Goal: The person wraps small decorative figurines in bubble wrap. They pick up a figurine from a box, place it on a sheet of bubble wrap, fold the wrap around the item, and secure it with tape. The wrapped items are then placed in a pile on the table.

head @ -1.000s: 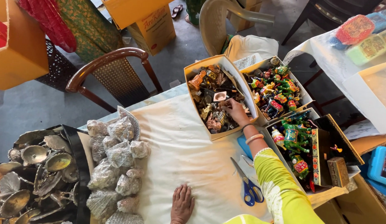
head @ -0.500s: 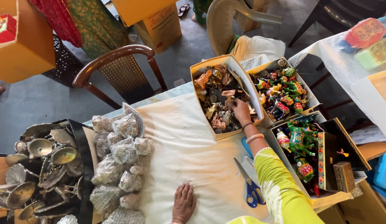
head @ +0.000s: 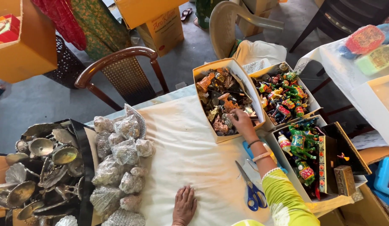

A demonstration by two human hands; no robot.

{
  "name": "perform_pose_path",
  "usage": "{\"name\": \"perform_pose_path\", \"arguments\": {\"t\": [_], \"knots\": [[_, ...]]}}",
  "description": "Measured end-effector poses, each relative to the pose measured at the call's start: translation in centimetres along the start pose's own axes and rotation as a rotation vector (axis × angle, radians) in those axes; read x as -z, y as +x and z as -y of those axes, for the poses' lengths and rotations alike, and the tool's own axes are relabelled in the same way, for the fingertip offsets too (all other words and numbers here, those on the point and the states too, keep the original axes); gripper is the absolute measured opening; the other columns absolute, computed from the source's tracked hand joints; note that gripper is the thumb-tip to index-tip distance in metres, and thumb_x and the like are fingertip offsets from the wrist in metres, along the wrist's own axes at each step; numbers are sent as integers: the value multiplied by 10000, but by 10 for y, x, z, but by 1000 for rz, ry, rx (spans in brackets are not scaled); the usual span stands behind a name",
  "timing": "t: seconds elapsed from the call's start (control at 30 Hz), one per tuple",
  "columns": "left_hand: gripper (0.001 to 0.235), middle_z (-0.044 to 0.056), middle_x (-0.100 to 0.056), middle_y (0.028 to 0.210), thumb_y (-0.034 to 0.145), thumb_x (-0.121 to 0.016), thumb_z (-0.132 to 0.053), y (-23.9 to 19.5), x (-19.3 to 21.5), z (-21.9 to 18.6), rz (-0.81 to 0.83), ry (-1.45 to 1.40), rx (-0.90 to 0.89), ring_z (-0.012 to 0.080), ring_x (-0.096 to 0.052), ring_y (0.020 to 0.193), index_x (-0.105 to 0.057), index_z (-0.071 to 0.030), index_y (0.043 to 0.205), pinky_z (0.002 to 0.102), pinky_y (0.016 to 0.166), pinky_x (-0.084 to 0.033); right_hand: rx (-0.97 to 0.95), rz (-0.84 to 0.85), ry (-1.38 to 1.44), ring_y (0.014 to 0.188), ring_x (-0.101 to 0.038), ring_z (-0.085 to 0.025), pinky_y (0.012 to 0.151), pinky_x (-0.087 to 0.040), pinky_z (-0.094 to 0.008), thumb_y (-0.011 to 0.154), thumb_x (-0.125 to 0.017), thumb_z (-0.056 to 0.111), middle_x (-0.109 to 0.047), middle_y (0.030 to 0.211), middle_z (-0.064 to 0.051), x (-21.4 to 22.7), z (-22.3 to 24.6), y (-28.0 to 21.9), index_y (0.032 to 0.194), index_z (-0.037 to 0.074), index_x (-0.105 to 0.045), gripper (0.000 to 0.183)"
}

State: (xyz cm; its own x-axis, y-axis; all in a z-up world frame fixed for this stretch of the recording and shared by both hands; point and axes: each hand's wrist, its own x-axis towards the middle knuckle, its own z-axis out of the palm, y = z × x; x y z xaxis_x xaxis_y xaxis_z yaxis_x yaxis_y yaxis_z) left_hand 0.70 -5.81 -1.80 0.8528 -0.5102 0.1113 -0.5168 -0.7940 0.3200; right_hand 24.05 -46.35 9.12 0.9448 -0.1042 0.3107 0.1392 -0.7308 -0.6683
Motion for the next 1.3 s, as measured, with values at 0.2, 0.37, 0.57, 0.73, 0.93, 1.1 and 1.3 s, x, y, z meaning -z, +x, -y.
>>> {"name": "perform_pose_path", "arguments": {"t": [0.2, 0.37, 0.57, 0.73, 0.93, 1.1, 1.3], "knots": [[491, 158, -453, 1487, 963, -541, -308, 0, 4, -1, 25, -16, 1, 354, -380, 1377, -513, -58, 1385, 500, 1169, -249, -573, -120, 76, 742, -662, -268, 734, -511, -395, 1078, -594, 498, -698, 807, -179, 26, 22, 2, 926, 31, -743, 513], [508, 161, -450, 1483, 965, -534, -310, 1, 5, -1, 25, 4, -6, 351, -373, 1383, -499, -48, 1398, 502, 1174, -242, -269, -55, 137, 736, -639, -166, 692, -517, -335, 1021, -613, 423, -687, 829, -100, 9, 2, 0, 885, 49, -735, 416], [503, 153, -453, 1481, 966, -530, -311, 2, 7, -2, 41, 4, 6, 343, -370, 1387, -498, -55, 1398, 497, 1176, -240, -402, -38, 554, 797, -627, -165, 779, -522, -348, 1072, -549, 467, -688, 845, -48, 17, -9, 1, 978, 54, -717, 455], [484, 147, -463, 1478, 962, -538, -305, 3, 8, -3, 40, -29, 31, 347, -374, 1383, -516, -74, 1386, 486, 1175, -252, 13, 280, 309, 1038, -622, -191, 903, -492, -357, 843, -797, 364, -655, 1096, -54, 61, 45, -9, 1119, 50, -693, 431], [498, 156, -468, 1469, 954, -548, -297, 0, 8, -3, 26, -20, 11, 349, -382, 1377, -512, -60, 1390, 497, 1171, -253, -250, 261, 375, 979, -708, -123, 901, -596, -284, 674, -902, 217, -753, 1086, -4, 58, 28, -21, 1137, 110, -739, 502], [489, 161, -467, 1462, 957, -550, -301, 2, 9, -3, 33, -18, 26, 354, -378, 1374, -517, -71, 1388, 498, 1164, -255, -388, 75, 566, 942, -691, -99, 833, -596, -261, 749, -883, 137, -733, 1066, -11, 64, 8, -23, 1192, 107, -699, 481], [480, 148, -471, 1467, 960, -544, -301, 2, 12, -5, 30, -38, 36, 351, -381, 1374, -523, -85, 1387, 482, 1165, -270, -359, -138, 777, 905, -596, -86, 778, -547, -240, 890, -816, 113, -636, 1003, 15, 79, 9, -36, 1272, 114, -635, 423]]}}
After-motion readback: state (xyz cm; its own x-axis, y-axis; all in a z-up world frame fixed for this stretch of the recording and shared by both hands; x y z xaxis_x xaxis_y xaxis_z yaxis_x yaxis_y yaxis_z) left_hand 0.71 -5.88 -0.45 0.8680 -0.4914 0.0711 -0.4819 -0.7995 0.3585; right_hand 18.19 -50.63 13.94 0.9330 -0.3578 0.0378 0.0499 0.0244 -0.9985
